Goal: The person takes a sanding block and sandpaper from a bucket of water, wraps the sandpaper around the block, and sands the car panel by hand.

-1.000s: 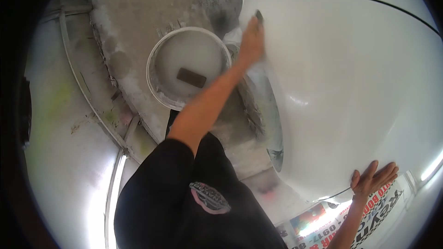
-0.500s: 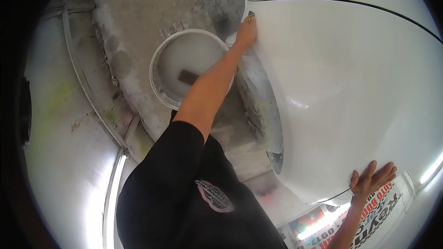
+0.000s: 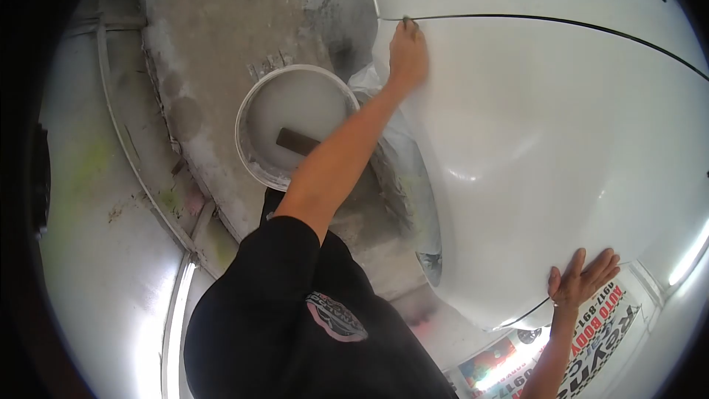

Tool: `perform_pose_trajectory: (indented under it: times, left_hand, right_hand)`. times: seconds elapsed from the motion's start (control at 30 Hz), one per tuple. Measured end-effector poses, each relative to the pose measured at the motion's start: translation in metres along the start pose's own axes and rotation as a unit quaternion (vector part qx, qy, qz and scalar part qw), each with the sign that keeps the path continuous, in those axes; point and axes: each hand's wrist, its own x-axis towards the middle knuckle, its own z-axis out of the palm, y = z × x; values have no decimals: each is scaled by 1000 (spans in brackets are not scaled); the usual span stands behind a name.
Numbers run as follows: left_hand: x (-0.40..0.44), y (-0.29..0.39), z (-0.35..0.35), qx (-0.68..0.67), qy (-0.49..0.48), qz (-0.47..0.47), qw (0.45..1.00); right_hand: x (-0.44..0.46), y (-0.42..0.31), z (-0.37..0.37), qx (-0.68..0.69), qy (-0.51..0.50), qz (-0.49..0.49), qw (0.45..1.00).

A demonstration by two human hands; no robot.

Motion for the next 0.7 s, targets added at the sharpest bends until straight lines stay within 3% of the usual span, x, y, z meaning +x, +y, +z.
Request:
perform_pose_trajectory:
  times: [0.03, 0.07, 0.13, 0.2, 0.27, 0.3, 0.37, 0.4, 0.47, 0.53, 0.63, 0.67, 0.7]
  left_hand:
    - [-23, 19, 7, 12, 25, 24, 999]
    - [-53, 29, 22, -65, 28, 71, 995]
    - [-110, 61, 22, -41, -1, 136, 990]
    - [-100, 33, 31, -9, 36, 230, 972]
    - [-52, 7, 31, -42, 59, 185, 980]
    - [-22, 7, 22, -170, 47, 27, 984]
    - [18, -3, 11, -119, -12, -55, 991]
    - [18, -2, 15, -81, 12, -64, 995]
    - [-37, 20, 29, -53, 50, 41, 997]
    - [-107, 47, 28, -54, 13, 158, 986]
    - [-80, 0, 26, -55, 26, 199, 978]
    - [-38, -28, 28, -19, 56, 131, 990]
    - [4, -48, 17, -95, 41, 26, 994]
  right_hand:
    - [-1, 0, 0, -2, -3, 2, 1000]
    - [1, 1, 2, -2, 3, 6, 1000]
    - [-1, 1, 1, 6, -1, 5, 1000]
    - [-1, 1, 2, 8, 2, 4, 1000]
    - [-1, -1, 3, 6, 2, 4, 1000]
    - [0, -3, 0, 3, -4, 1, 1000]
    - [2, 4, -1, -12, -1, -1, 1000]
    - [1, 4, 0, -10, -2, 1, 1000]
    - [0, 0, 3, -4, 0, 6, 1000]
    - [0, 0, 1, 0, -2, 7, 1000]
    - [10, 1, -4, -6, -8, -3, 1000]
    - [11, -3, -6, -5, -9, -3, 1000]
    - [10, -3, -6, -7, -10, 1, 1000]
